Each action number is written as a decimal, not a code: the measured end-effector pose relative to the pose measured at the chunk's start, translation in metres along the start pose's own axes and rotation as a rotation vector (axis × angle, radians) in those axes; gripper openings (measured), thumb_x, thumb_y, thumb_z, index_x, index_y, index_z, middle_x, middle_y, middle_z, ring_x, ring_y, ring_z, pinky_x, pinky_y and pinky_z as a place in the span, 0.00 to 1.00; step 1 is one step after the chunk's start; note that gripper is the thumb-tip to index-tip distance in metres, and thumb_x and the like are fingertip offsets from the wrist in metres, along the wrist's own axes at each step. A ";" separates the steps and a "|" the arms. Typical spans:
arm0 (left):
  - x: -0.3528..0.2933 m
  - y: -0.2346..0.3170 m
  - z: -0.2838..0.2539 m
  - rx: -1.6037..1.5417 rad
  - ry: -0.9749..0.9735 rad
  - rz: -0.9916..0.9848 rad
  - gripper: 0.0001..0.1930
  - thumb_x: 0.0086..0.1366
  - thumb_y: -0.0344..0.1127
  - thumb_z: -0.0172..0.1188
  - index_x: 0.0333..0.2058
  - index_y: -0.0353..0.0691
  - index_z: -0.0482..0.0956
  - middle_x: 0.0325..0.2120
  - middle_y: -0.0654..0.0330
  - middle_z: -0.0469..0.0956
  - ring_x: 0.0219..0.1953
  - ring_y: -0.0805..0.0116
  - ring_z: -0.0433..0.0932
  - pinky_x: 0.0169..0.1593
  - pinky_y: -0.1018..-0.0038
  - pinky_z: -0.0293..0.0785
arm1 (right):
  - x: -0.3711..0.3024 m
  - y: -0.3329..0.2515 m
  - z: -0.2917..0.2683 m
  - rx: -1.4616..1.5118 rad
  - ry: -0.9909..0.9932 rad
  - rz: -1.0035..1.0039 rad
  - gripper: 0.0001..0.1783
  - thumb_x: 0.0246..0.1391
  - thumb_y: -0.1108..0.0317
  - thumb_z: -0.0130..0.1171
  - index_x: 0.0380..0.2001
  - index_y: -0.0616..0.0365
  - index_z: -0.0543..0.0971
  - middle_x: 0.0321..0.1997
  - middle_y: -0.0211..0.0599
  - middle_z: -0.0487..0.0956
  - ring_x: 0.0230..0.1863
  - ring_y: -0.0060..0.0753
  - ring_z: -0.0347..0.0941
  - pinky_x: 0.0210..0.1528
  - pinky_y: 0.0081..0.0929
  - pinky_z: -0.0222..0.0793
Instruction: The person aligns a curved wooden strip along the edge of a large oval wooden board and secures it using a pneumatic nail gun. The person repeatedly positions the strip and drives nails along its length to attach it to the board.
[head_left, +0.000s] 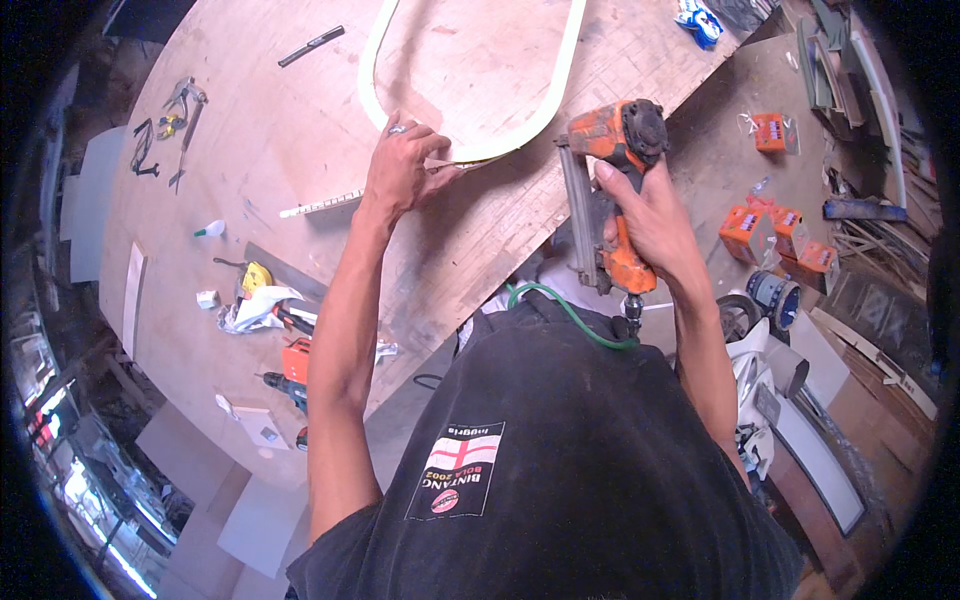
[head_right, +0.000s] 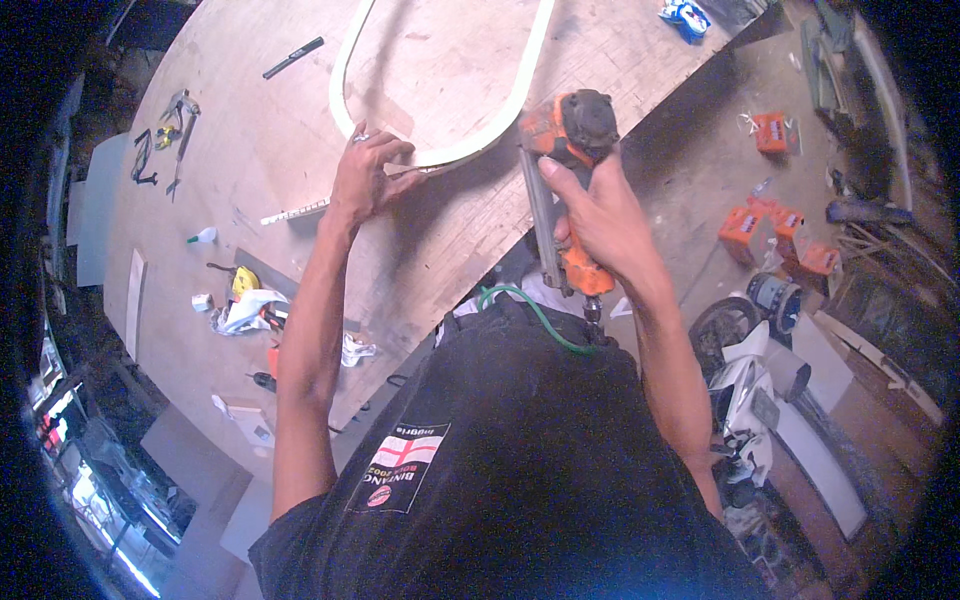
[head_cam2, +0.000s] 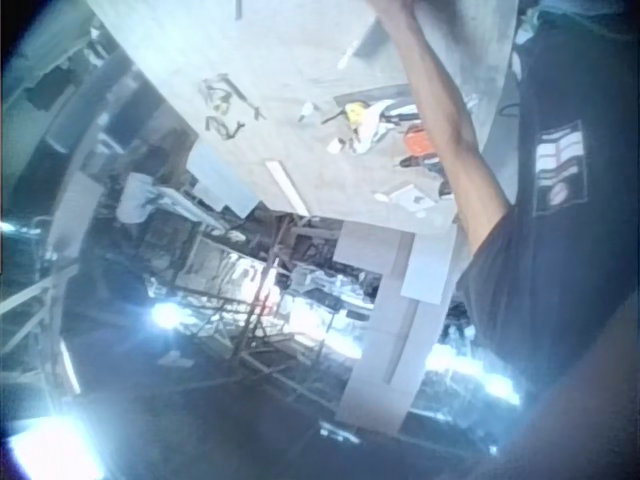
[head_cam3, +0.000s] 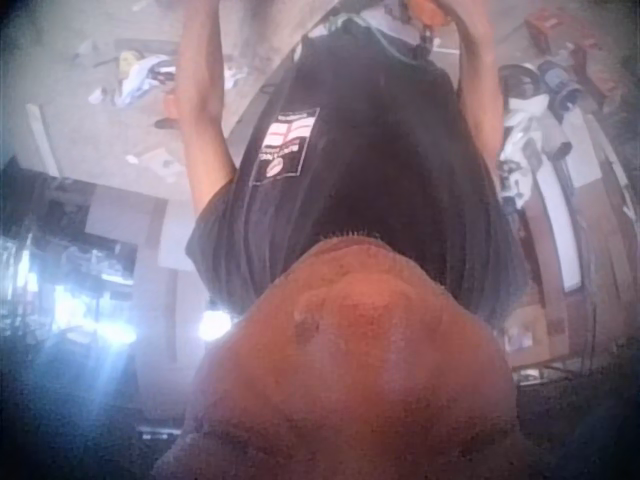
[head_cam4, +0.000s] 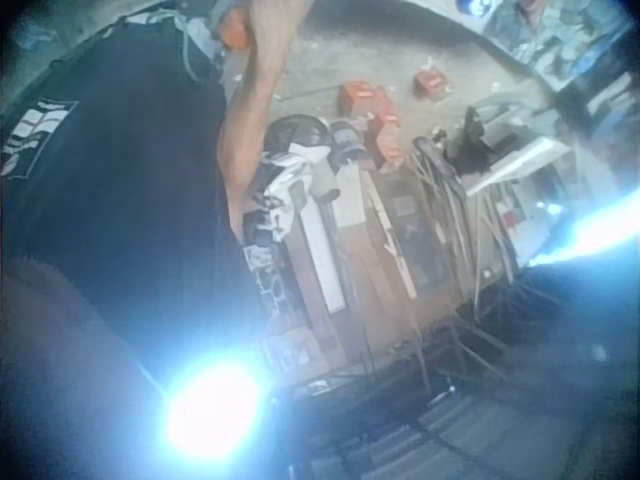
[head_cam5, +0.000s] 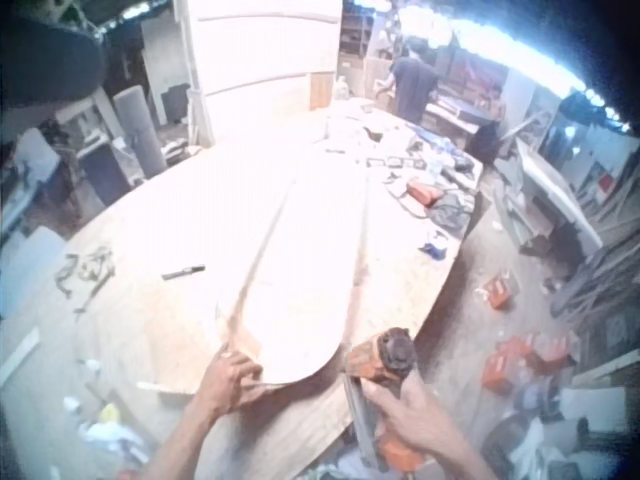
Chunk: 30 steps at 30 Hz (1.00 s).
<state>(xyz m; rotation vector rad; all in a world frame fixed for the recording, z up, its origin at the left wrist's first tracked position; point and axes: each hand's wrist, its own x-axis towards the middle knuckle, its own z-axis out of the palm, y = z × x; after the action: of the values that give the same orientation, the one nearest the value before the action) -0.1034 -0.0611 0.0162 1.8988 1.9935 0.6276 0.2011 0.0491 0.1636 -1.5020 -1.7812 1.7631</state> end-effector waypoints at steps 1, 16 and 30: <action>0.000 -0.001 0.001 0.002 -0.002 0.002 0.17 0.52 0.39 0.80 0.41 0.43 0.89 0.38 0.59 0.86 0.44 0.57 0.85 0.77 0.44 0.58 | 0.001 -0.005 0.004 0.003 -0.027 -0.003 0.36 0.70 0.56 0.62 0.70 0.65 0.60 0.61 0.47 0.77 0.20 0.22 0.73 0.24 0.23 0.74; 0.004 0.001 0.008 -0.020 0.055 -0.030 0.17 0.51 0.39 0.81 0.40 0.44 0.90 0.36 0.60 0.86 0.48 0.57 0.83 0.77 0.45 0.60 | 0.017 -0.026 0.047 -0.123 -0.158 0.010 0.37 0.70 0.55 0.62 0.71 0.65 0.60 0.59 0.48 0.77 0.20 0.23 0.73 0.22 0.24 0.74; 0.004 -0.002 0.013 -0.039 0.092 -0.024 0.12 0.52 0.43 0.80 0.33 0.47 0.90 0.32 0.61 0.85 0.49 0.59 0.84 0.77 0.47 0.61 | 0.019 -0.029 0.059 -0.211 -0.107 0.003 0.39 0.70 0.53 0.62 0.71 0.67 0.59 0.58 0.49 0.78 0.21 0.24 0.75 0.23 0.25 0.75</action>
<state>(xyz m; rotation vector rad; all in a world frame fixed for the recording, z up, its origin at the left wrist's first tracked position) -0.0983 -0.0557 0.0042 1.8522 2.0408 0.7549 0.1346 0.0338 0.1639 -1.5111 -2.0757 1.7335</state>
